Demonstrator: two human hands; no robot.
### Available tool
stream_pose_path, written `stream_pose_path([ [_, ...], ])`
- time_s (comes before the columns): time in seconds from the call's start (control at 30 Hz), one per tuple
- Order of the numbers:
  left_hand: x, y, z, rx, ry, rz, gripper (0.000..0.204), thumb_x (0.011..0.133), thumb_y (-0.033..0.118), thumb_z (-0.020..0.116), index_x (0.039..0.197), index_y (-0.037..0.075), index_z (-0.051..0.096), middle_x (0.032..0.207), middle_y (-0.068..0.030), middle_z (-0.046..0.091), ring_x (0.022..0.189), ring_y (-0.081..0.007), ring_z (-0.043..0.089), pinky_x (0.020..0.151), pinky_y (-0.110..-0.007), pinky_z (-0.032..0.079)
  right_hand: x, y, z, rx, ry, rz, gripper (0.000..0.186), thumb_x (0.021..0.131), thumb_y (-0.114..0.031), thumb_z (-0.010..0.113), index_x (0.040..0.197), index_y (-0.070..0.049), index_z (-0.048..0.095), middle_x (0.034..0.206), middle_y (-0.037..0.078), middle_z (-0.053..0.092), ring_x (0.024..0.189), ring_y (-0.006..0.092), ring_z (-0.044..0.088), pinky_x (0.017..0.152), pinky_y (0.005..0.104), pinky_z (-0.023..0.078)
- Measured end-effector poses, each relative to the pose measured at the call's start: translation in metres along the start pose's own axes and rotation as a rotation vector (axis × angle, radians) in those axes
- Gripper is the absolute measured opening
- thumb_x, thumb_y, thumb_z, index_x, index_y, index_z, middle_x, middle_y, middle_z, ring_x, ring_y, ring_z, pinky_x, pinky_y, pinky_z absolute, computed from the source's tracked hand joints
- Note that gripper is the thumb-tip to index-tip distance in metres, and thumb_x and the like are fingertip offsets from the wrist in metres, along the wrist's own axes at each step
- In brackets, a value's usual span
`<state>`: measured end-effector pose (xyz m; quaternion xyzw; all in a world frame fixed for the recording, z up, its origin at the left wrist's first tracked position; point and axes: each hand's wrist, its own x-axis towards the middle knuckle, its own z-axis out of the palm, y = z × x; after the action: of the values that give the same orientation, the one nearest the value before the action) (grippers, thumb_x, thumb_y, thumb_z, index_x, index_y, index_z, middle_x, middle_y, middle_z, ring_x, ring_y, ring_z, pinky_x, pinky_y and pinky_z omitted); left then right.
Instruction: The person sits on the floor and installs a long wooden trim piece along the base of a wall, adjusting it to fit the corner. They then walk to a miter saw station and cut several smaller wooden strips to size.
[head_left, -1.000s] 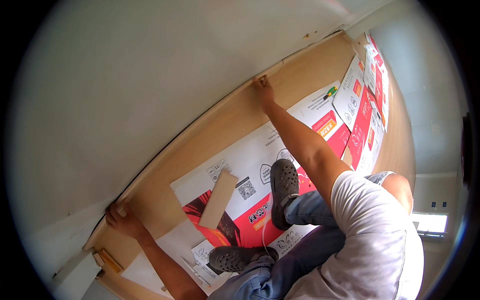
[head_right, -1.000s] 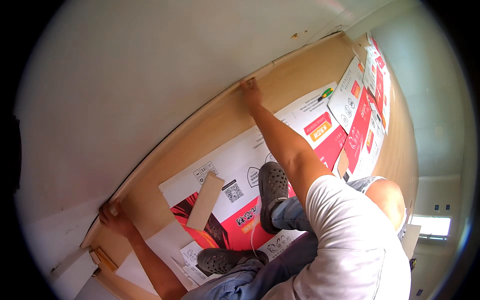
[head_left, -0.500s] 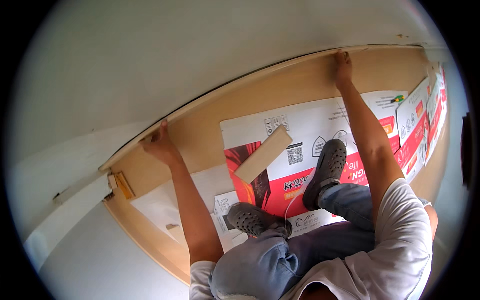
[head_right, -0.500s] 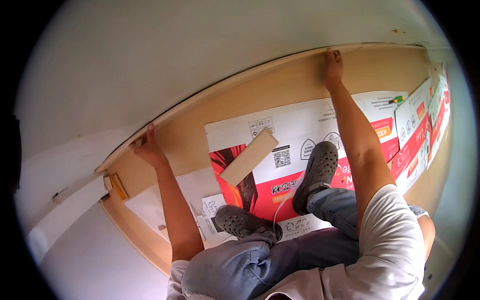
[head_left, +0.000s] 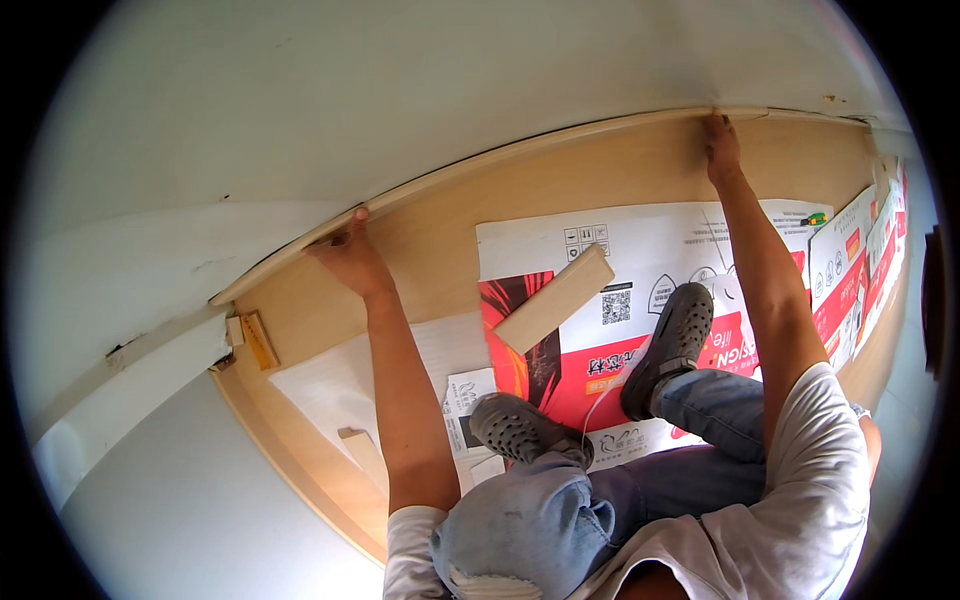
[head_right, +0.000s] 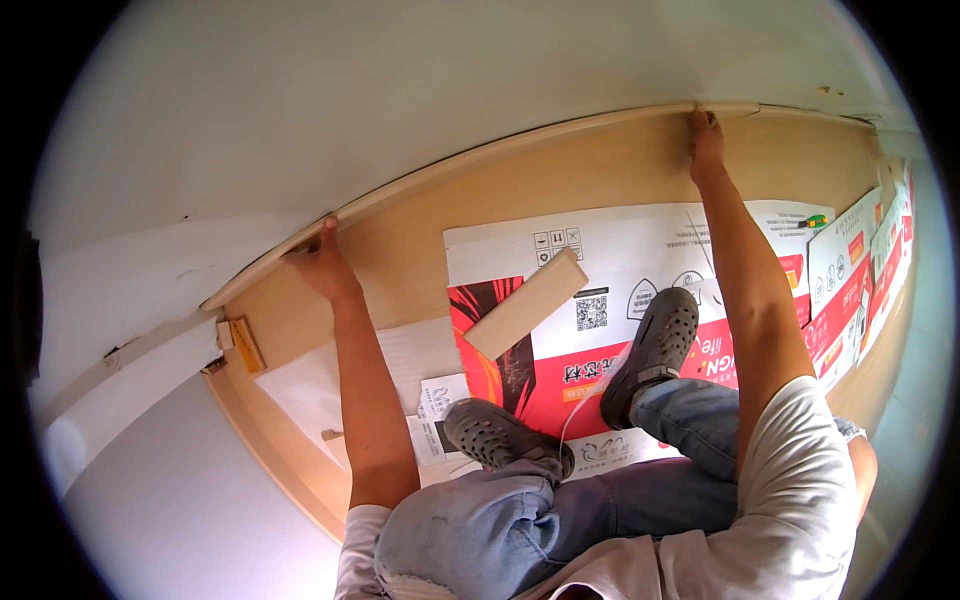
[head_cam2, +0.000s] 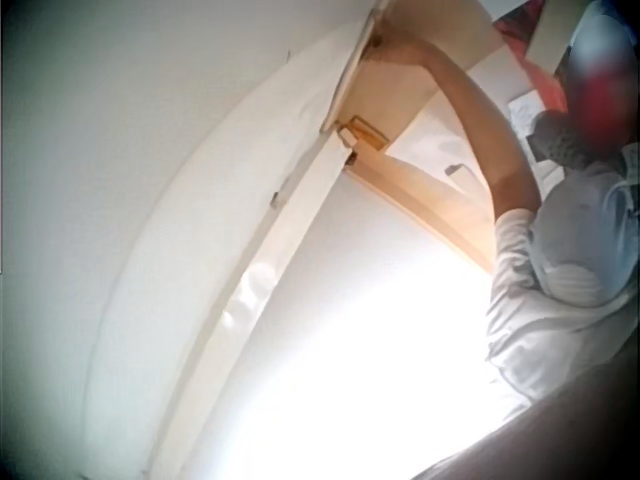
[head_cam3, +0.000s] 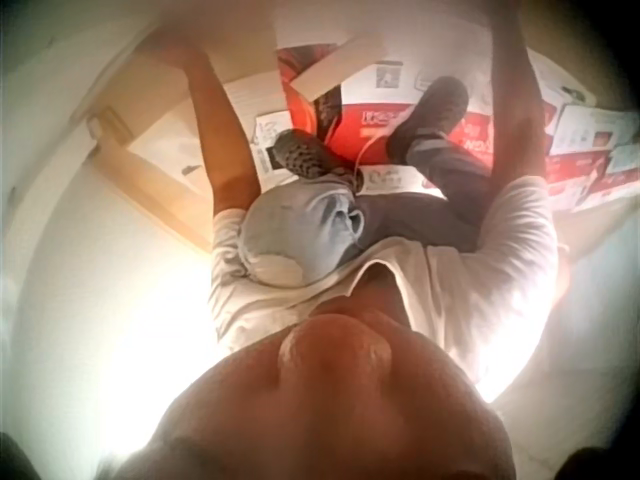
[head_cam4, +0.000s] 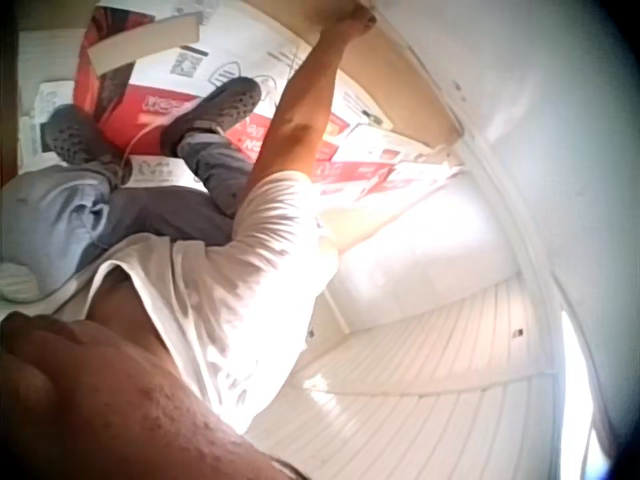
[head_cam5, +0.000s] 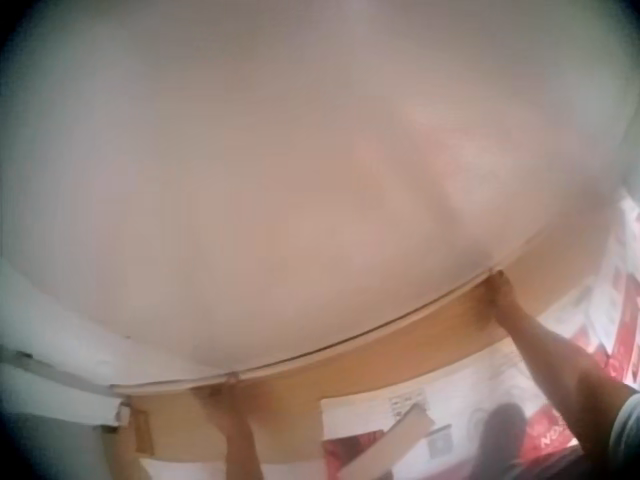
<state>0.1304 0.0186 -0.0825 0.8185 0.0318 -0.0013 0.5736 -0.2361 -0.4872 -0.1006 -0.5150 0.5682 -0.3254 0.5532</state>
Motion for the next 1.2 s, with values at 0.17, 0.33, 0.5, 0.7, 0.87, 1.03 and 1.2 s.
stream_pose_path([
  [0.17, -0.001, 0.0, 0.004, -0.015, 0.007, 0.059, 0.082, 0.081, 0.021, 0.087, 0.136, -0.013, 0.036, 0.12, -0.0171, 0.063, 0.104, -0.0253, 0.062, 0.094, -0.033, 0.049, -0.002, -0.003, -0.007, -0.027, -0.077, 0.031, 0.032, 0.093, -0.044, 0.073, 0.108, -0.021, 0.056, 0.096, -0.01, 0.052, 0.075, 0.0019, 0.041, 0.053, 0.0228, 0.027],
  [0.33, 0.006, -0.02, 0.001, 0.039, 0.075, 0.084, 0.099, 0.078, 0.03, 0.089, 0.143, -0.017, 0.029, 0.13, -0.0224, 0.06, 0.115, -0.0309, 0.059, 0.103, -0.036, 0.045, 0.0, 0.002, 0.008, -0.022, -0.067, -0.031, 0.03, 0.094, -0.043, 0.073, 0.104, -0.018, 0.06, 0.075, -0.011, 0.046, 0.059, 0.0031, 0.036, 0.048, 0.0225, 0.024],
  [0.5, 0.003, -0.007, 0.0, 0.197, 0.087, 0.17, 0.106, 0.074, 0.039, 0.091, 0.139, -0.022, 0.034, 0.137, -0.0301, 0.054, 0.125, -0.0389, 0.053, 0.109, -0.041, 0.041, 0.023, 0.012, -0.017, -0.056, -0.076, -0.015, 0.025, 0.097, -0.04, 0.07, 0.103, -0.017, 0.064, 0.072, -0.011, 0.046, 0.055, 0.0042, 0.032, 0.047, 0.0236, 0.024],
  [0.7, -0.006, -0.018, 0.0, 0.31, 0.176, 0.077, 0.108, 0.075, 0.043, 0.089, 0.139, -0.023, 0.033, 0.142, -0.0372, 0.046, 0.133, -0.0481, 0.046, 0.112, -0.049, 0.037, 0.059, 0.009, -0.032, -0.283, -0.038, 0.115, 0.048, 0.096, -0.05, 0.066, 0.134, -0.021, 0.057, 0.129, -0.01, 0.06, 0.108, 0.0071, 0.05, 0.081, 0.0293, 0.037],
  [0.87, -0.001, -0.013, -0.022, 0.186, 0.14, 0.08, 0.109, 0.079, 0.041, 0.086, 0.144, -0.024, 0.026, 0.148, -0.0401, 0.037, 0.138, -0.0495, 0.04, 0.116, -0.048, 0.035, 0.055, 0.011, -0.018, -0.237, -0.051, 0.135, 0.057, 0.097, -0.051, 0.064, 0.142, -0.019, 0.052, 0.139, -0.004, 0.058, 0.127, 0.0114, 0.049, 0.097, 0.0346, 0.037],
  [1.03, 0.038, -0.026, -0.05, 0.274, 0.253, 0.125, 0.109, 0.08, 0.037, 0.085, 0.146, -0.023, 0.022, 0.149, -0.0431, 0.034, 0.137, -0.0513, 0.041, 0.115, -0.048, 0.037, 0.058, 0.015, -0.02, -0.225, -0.056, 0.155, 0.06, 0.096, -0.049, 0.067, 0.144, -0.017, 0.049, 0.144, 0.0, 0.055, 0.134, 0.0138, 0.048, 0.103, 0.04, 0.036],
  [1.2, 0.046, -0.018, -0.047, 0.304, 0.125, -0.058, 0.113, 0.077, 0.039, 0.086, 0.144, -0.025, 0.021, 0.144, -0.0429, 0.039, 0.13, -0.0497, 0.047, 0.109, -0.047, 0.043, 0.094, 0.02, -0.05, -0.243, -0.069, 0.144, 0.053, 0.096, -0.049, 0.066, 0.139, -0.02, 0.053, 0.137, -0.004, 0.059, 0.126, 0.0092, 0.051, 0.09, 0.0362, 0.039],
])
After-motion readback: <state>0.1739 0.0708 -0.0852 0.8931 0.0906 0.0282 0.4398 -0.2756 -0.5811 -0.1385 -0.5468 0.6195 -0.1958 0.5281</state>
